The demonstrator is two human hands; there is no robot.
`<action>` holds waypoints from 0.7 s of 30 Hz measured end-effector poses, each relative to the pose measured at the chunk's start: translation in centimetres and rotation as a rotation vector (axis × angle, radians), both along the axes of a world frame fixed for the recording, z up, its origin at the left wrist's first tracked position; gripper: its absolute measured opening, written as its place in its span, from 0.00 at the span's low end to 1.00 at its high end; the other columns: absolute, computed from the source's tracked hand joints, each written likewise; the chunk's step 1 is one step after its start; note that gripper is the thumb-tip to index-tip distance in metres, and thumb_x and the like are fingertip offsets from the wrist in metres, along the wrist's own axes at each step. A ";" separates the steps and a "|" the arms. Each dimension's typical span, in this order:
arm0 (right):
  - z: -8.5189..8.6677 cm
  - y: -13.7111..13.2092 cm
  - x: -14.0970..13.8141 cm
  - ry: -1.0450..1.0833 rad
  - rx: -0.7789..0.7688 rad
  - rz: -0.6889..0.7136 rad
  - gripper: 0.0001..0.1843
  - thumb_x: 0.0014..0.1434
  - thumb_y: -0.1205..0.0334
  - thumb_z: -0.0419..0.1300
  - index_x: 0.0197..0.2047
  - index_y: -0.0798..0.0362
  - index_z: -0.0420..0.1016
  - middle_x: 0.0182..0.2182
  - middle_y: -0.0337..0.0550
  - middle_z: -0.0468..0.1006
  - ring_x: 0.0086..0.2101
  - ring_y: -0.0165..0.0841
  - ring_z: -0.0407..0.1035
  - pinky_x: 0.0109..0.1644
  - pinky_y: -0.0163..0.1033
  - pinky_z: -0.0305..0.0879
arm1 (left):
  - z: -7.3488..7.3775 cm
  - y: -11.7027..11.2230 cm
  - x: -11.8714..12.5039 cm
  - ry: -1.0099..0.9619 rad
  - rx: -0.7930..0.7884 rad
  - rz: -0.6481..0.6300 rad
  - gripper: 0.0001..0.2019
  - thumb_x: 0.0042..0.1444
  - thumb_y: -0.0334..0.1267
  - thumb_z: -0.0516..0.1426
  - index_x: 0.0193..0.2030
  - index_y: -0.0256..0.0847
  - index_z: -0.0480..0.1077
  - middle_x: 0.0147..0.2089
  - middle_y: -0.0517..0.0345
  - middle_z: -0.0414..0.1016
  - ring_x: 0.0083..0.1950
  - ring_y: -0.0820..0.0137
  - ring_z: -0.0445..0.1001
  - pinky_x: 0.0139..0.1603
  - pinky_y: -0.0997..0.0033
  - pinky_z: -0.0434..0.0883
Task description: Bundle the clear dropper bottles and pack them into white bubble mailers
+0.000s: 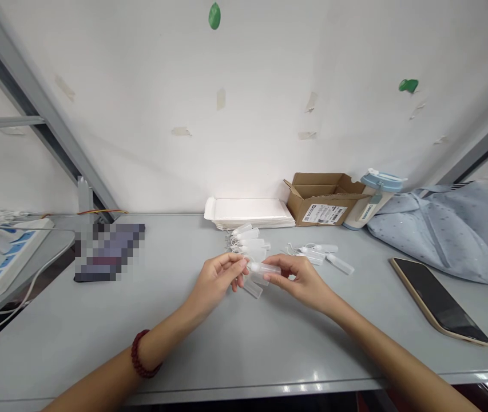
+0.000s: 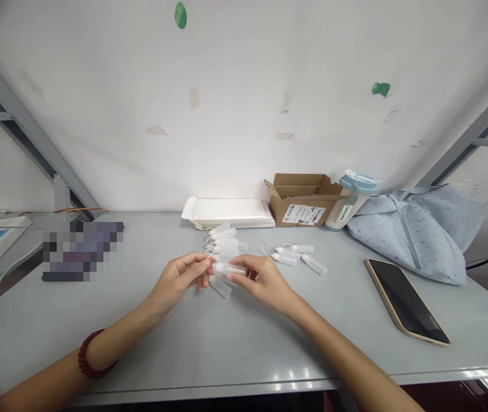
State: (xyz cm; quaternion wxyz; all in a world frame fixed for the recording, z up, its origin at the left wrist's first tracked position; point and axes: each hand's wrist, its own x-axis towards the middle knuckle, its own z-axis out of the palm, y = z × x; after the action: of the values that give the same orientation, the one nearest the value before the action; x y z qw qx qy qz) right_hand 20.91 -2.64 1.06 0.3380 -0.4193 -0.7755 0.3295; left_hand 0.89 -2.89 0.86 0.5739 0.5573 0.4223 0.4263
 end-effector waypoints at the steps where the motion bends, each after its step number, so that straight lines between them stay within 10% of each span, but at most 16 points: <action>1: -0.2 0.1 0.1 -0.012 0.045 -0.014 0.12 0.57 0.55 0.58 0.39 0.54 0.75 0.29 0.41 0.76 0.26 0.27 0.65 0.28 0.32 0.60 | 0.0 0.1 -0.1 0.012 0.010 0.020 0.13 0.55 0.45 0.55 0.33 0.35 0.70 0.29 0.57 0.70 0.27 0.76 0.66 0.27 0.75 0.64; 9: -1.1 0.2 0.1 -0.051 0.339 -0.098 0.13 0.57 0.54 0.58 0.40 0.54 0.72 0.26 0.40 0.75 0.23 0.28 0.66 0.26 0.33 0.65 | 0.0 0.4 -0.5 0.164 -0.042 -0.074 0.18 0.57 0.48 0.51 0.25 0.36 0.66 0.21 0.62 0.64 0.21 0.77 0.63 0.24 0.75 0.61; 21: -2.0 -0.2 0.0 -0.073 0.353 -0.103 0.11 0.56 0.56 0.60 0.36 0.56 0.73 0.26 0.44 0.78 0.19 0.26 0.63 0.24 0.33 0.63 | -0.3 -0.2 -0.2 0.246 -0.018 -0.107 0.16 0.55 0.48 0.52 0.25 0.37 0.67 0.21 0.65 0.61 0.20 0.78 0.59 0.24 0.76 0.59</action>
State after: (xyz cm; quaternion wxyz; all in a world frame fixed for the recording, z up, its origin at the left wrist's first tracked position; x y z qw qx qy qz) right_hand 20.89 -2.87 -0.90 0.3945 -0.4044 -0.8104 0.1554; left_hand 0.70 -3.08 0.52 0.5445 0.6221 0.4630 0.3196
